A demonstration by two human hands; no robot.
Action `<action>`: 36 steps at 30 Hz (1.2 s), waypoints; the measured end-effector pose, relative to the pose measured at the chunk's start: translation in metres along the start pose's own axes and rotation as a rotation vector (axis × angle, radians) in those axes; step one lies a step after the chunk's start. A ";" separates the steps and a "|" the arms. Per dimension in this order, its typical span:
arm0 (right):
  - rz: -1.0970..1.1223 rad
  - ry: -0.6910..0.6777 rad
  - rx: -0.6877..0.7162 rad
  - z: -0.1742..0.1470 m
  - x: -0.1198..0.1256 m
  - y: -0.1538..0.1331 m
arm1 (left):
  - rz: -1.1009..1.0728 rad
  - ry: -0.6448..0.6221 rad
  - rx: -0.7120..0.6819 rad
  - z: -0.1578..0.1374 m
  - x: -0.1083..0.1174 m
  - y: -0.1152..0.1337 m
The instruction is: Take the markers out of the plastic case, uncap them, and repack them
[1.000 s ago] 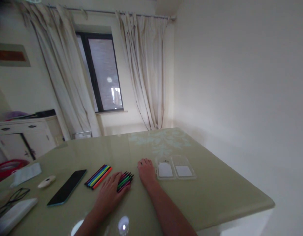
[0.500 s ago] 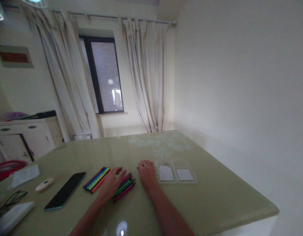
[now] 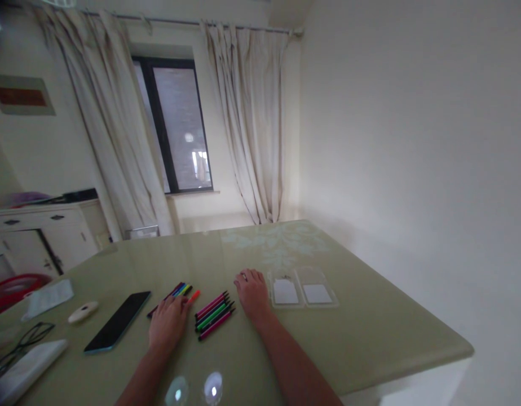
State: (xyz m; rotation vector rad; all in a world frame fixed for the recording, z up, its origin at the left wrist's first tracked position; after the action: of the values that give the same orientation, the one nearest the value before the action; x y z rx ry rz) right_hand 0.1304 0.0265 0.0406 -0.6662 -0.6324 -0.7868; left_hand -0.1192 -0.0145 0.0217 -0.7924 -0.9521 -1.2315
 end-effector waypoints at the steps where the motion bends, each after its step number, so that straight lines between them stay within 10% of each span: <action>1: 0.008 -0.007 0.016 0.000 0.000 -0.002 | -0.010 0.006 -0.025 0.001 0.000 0.001; 8: 0.057 -0.106 0.247 -0.007 -0.008 -0.024 | -0.326 0.186 -0.351 -0.003 0.010 0.034; 14: 0.042 -0.143 0.369 -0.005 -0.004 -0.023 | -0.356 0.022 -0.387 -0.015 0.012 0.045; 20: 0.068 0.056 0.026 0.004 0.030 0.024 | -0.375 0.097 -0.008 -0.005 0.005 0.014; 36: -0.205 -0.137 -0.247 0.003 0.015 0.024 | -0.314 -0.003 -0.096 0.002 -0.008 0.006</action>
State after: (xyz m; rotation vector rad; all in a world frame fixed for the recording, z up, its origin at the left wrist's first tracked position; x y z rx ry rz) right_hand 0.1570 0.0350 0.0465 -0.8958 -0.7429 -1.0262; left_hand -0.1137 -0.0090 0.0155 -0.7374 -1.0538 -1.5575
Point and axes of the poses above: each hand's wrist, its own z-axis towards the middle knuckle, its own x-axis out of the back of the hand, y = z × x, the point moved 2 cm from there along z, towards the middle knuckle, and after that the axes turned 9 degrees about z, right-handed, at the moved point
